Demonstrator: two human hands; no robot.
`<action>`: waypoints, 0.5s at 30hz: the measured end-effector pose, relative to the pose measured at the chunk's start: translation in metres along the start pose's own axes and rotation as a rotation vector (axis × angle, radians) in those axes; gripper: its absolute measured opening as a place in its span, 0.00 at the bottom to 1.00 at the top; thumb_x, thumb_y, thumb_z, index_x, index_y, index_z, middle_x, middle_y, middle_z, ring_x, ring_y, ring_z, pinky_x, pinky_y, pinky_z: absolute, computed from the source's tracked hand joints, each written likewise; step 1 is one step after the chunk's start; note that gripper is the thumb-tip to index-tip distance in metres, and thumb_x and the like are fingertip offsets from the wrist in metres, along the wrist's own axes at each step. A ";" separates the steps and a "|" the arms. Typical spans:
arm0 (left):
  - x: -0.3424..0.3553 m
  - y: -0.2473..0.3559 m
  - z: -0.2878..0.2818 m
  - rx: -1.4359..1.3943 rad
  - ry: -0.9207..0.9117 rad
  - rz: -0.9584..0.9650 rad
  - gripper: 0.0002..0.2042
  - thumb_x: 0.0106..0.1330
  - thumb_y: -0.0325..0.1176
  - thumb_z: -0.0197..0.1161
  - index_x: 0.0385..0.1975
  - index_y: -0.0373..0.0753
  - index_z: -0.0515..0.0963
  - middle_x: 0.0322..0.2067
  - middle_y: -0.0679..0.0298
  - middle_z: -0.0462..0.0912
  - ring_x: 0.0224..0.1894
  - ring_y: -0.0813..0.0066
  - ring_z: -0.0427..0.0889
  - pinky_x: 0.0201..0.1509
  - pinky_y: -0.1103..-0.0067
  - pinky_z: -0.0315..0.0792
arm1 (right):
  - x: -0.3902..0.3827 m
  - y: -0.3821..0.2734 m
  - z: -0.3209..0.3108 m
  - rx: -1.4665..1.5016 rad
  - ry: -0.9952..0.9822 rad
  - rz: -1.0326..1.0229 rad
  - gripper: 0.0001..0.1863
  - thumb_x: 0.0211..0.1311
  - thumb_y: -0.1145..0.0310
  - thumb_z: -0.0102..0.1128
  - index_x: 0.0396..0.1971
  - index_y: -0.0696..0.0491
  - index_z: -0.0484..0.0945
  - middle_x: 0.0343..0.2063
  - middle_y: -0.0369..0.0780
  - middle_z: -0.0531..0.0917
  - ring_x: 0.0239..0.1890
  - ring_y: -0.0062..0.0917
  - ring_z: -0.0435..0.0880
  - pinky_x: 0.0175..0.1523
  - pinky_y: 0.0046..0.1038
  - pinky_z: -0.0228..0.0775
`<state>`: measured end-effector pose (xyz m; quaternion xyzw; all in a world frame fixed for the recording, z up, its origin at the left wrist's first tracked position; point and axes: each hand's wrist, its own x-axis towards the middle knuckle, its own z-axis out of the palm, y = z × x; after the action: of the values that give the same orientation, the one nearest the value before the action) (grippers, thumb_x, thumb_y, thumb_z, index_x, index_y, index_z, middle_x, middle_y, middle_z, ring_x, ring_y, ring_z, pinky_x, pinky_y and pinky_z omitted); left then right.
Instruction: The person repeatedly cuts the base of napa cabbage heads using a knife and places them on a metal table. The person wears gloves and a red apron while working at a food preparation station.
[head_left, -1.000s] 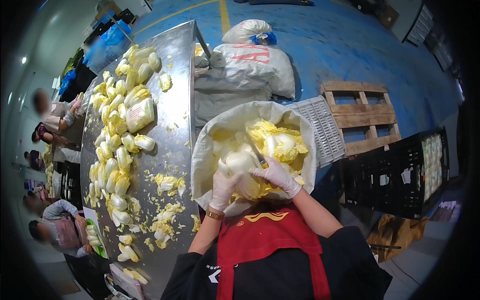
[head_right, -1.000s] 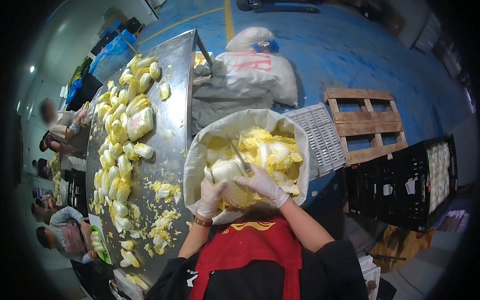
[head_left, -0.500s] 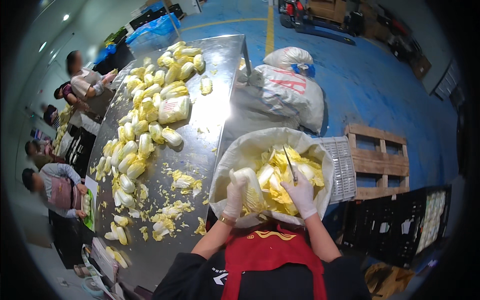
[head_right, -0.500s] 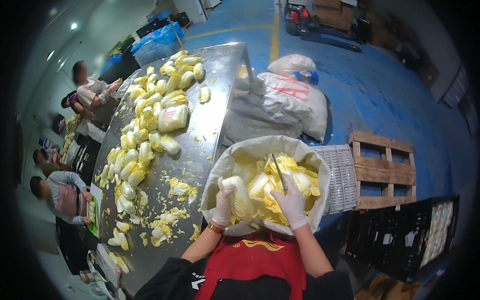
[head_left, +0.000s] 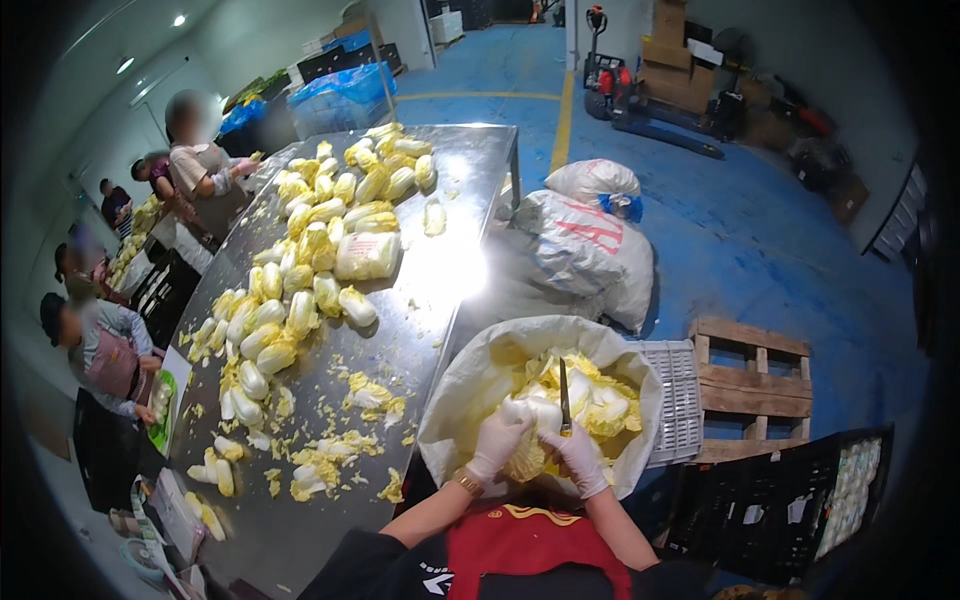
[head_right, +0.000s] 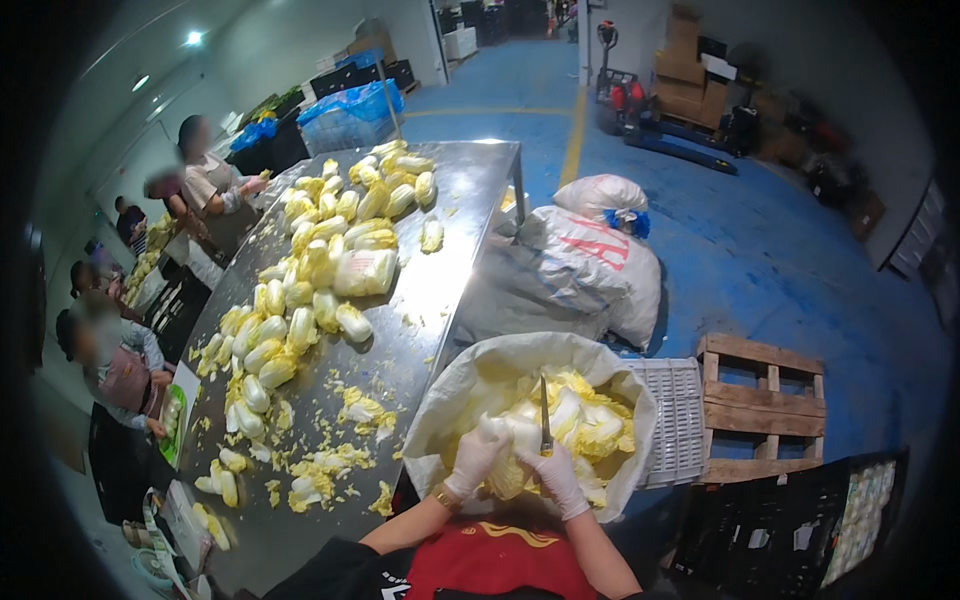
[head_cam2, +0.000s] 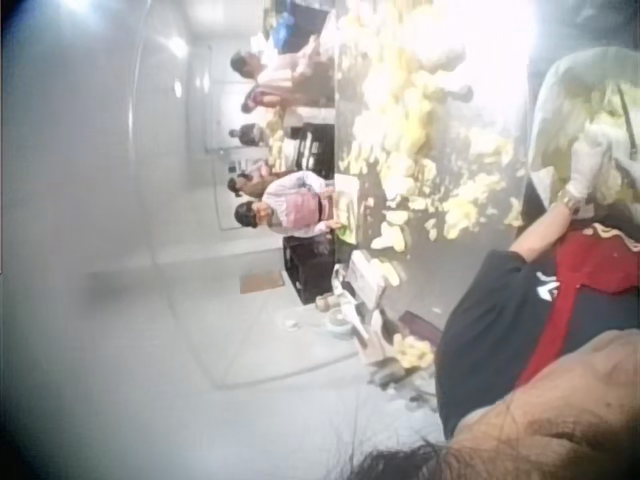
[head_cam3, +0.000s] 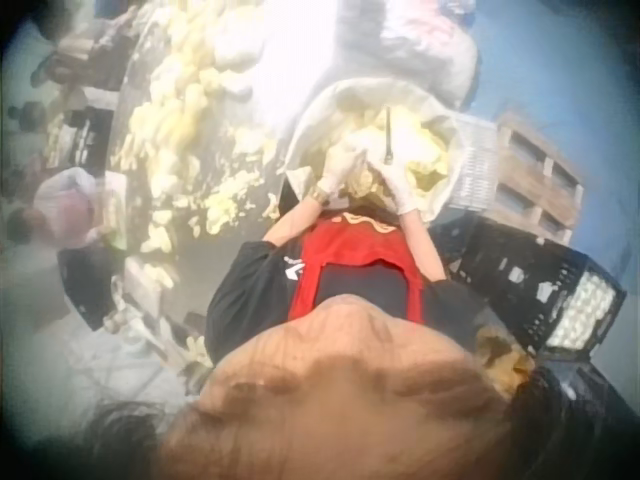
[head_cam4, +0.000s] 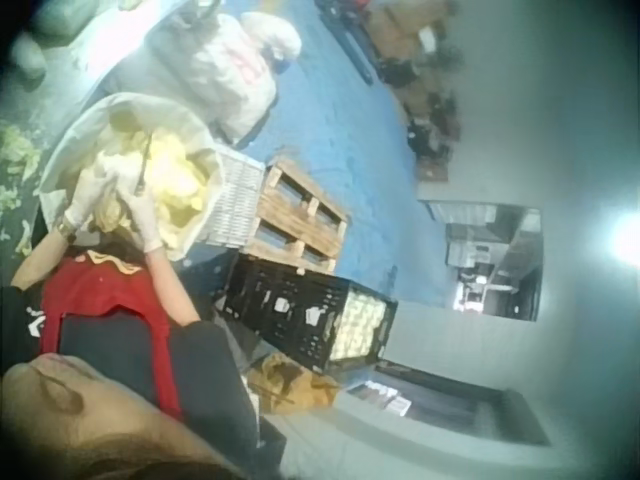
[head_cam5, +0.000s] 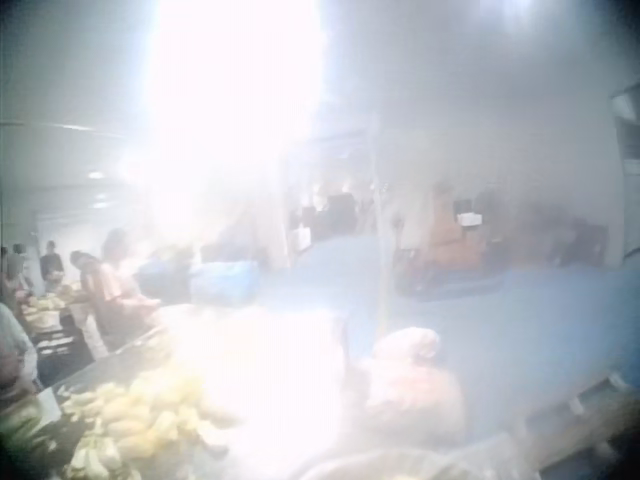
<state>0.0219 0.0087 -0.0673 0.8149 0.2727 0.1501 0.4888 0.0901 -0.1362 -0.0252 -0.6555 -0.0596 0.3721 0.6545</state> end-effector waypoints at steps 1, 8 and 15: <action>0.007 -0.018 -0.002 0.421 -0.143 0.175 0.11 0.63 0.41 0.62 0.37 0.42 0.81 0.31 0.59 0.84 0.33 0.67 0.83 0.37 0.75 0.76 | -0.002 -0.004 0.000 0.017 0.018 -0.010 0.14 0.52 0.60 0.68 0.31 0.53 0.76 0.15 0.33 0.75 0.10 0.14 0.66 0.12 0.18 0.52; 0.025 -0.007 -0.012 -0.330 0.066 -0.055 0.16 0.58 0.42 0.68 0.40 0.38 0.80 0.35 0.60 0.85 0.37 0.70 0.84 0.40 0.74 0.77 | 0.005 0.021 -0.016 0.284 0.110 -0.192 0.15 0.51 0.59 0.68 0.30 0.52 0.74 0.15 0.32 0.74 0.08 0.14 0.66 0.10 0.17 0.51; 0.035 -0.005 -0.016 0.361 0.268 0.348 0.25 0.63 0.42 0.61 0.56 0.34 0.69 0.50 0.51 0.76 0.52 0.58 0.76 0.57 0.69 0.69 | -0.010 -0.004 -0.034 0.182 0.137 -0.120 0.14 0.52 0.60 0.67 0.33 0.53 0.76 0.14 0.32 0.72 0.09 0.13 0.63 0.11 0.18 0.49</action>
<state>0.0401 0.0423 -0.0651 0.8963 0.2130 0.2871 0.2622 0.1039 -0.1695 -0.0219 -0.6125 -0.0201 0.2905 0.7349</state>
